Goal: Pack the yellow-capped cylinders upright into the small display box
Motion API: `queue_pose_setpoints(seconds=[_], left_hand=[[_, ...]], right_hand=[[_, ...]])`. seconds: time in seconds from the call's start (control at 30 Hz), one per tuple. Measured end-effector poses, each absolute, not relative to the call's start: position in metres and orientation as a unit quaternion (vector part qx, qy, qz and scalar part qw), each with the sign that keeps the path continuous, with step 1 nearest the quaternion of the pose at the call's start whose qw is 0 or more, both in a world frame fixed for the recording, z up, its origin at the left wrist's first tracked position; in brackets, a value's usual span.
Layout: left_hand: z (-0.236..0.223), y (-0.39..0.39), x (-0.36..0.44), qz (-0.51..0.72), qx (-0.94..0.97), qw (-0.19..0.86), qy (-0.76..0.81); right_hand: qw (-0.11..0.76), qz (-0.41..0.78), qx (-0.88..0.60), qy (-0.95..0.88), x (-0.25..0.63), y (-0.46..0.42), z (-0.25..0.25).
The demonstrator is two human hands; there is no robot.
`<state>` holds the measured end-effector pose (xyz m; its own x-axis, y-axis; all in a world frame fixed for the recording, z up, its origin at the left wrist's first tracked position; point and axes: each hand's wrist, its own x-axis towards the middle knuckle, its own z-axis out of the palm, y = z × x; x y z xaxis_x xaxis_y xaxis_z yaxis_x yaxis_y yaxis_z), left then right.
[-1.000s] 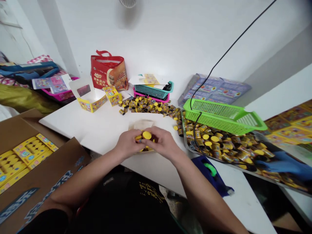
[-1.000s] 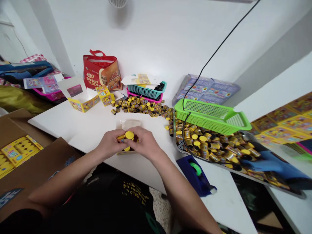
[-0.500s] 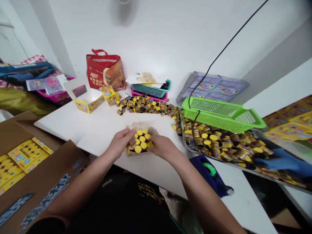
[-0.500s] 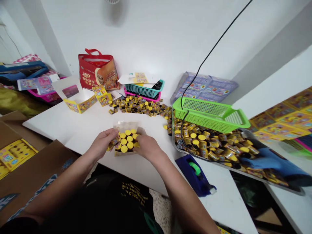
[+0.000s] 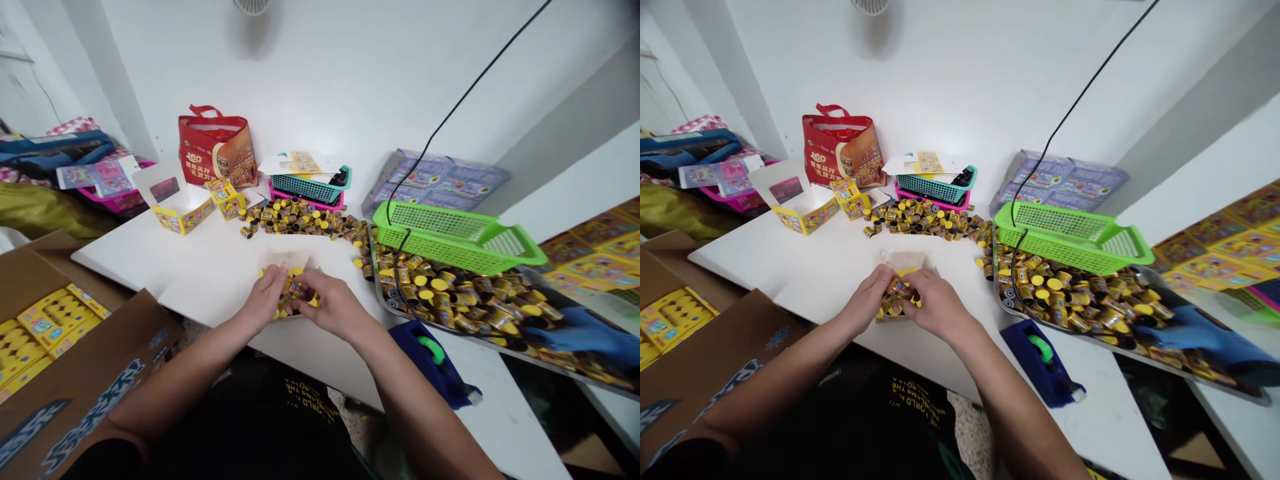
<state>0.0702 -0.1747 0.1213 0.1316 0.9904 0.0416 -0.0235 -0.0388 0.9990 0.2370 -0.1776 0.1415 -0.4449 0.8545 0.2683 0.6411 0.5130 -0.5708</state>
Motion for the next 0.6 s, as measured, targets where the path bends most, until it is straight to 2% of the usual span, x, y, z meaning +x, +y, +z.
queue_pose_setpoints(seconds=[0.13, 0.33, 0.47, 0.6], left_hand=[[0.123, -0.177, 0.068, 0.473, 0.521, 0.558, 0.440], [0.129, -0.176, 0.055, 0.519, 0.392, 0.621, 0.438], [0.130, -0.175, 0.048, 0.519, 0.311, 0.662, 0.442], [0.128, -0.175, 0.046, 0.529, 0.297, 0.671, 0.427]], right_hand=[[0.225, 0.166, -0.482, -0.830, 0.246, -0.173, 0.140], [0.176, 0.107, -0.630, -0.749, 0.271, -0.140, 0.134], [0.087, 0.084, -0.608, -0.785, 0.270, -0.130, 0.126], [0.038, 0.031, -0.596, -0.801, 0.262, -0.125, 0.123]])
